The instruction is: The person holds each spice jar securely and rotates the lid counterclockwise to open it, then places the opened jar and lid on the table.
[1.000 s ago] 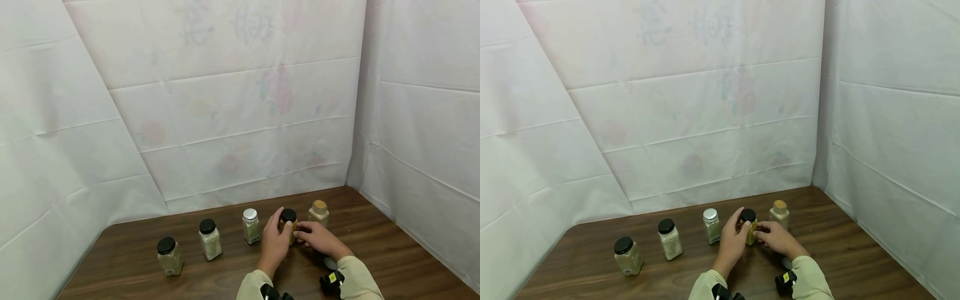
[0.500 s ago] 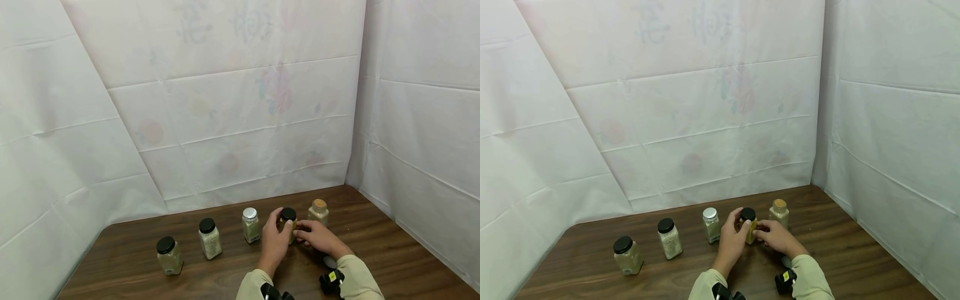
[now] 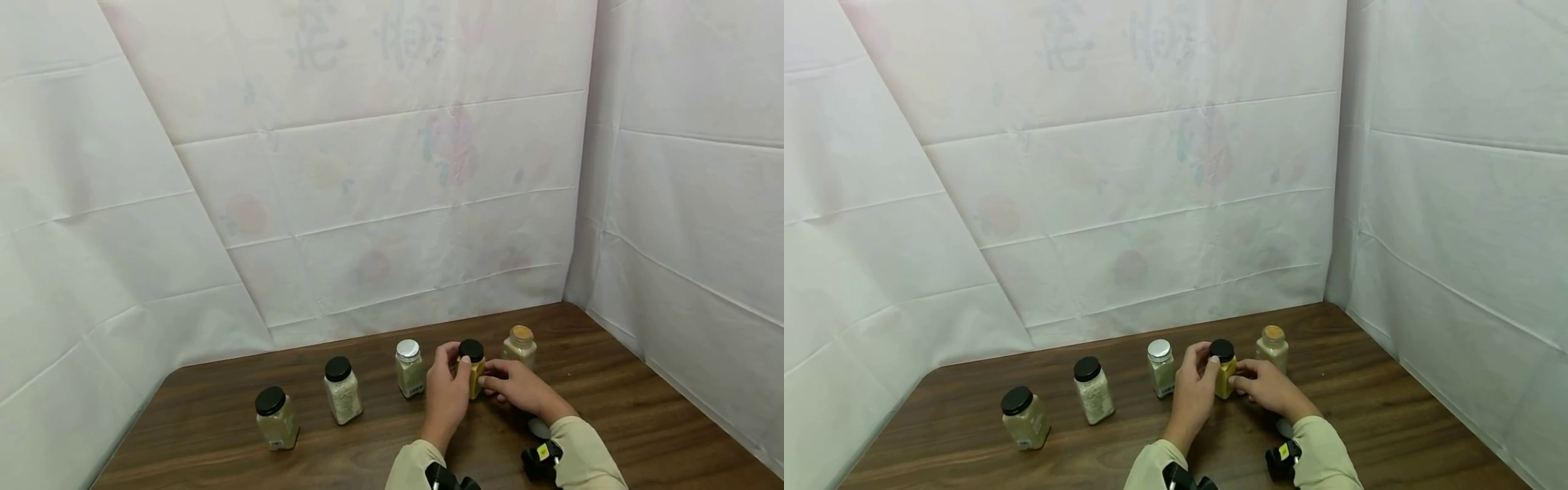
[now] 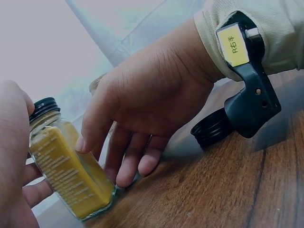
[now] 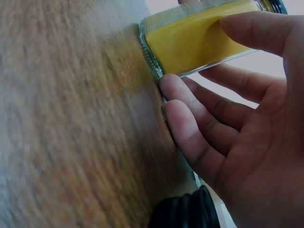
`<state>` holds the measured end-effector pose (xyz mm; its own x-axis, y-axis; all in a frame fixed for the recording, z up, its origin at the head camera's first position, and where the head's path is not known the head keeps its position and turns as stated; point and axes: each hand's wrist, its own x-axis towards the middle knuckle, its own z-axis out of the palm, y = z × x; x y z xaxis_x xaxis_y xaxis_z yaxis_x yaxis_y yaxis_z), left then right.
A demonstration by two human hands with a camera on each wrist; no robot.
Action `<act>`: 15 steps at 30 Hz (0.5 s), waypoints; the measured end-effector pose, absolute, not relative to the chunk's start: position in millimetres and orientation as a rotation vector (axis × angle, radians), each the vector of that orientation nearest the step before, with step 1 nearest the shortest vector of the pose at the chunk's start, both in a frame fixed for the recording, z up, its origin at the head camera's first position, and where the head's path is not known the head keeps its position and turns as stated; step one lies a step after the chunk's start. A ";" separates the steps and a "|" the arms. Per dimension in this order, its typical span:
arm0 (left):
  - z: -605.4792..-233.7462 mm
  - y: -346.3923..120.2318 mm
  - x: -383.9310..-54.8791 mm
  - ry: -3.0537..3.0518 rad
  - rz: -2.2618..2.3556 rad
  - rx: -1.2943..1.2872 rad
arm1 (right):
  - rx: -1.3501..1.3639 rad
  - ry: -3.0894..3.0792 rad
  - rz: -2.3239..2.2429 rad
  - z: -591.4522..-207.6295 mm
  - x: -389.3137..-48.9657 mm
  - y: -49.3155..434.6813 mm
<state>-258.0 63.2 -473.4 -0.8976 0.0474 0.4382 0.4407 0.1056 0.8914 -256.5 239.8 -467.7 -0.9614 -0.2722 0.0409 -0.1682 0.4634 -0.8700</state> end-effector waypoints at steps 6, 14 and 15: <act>-475.9 63.6 -259.4 -2.091 -1.852 -0.471 | -0.412 2.589 -1.538 -466.7 -254.8 240.0; -478.0 63.7 -262.7 -2.151 -1.836 -0.481 | -0.422 2.605 -1.532 -466.8 -255.3 239.7; -478.0 63.6 -263.0 -2.158 -1.833 -0.482 | -0.424 2.603 -1.536 -466.6 -255.0 239.6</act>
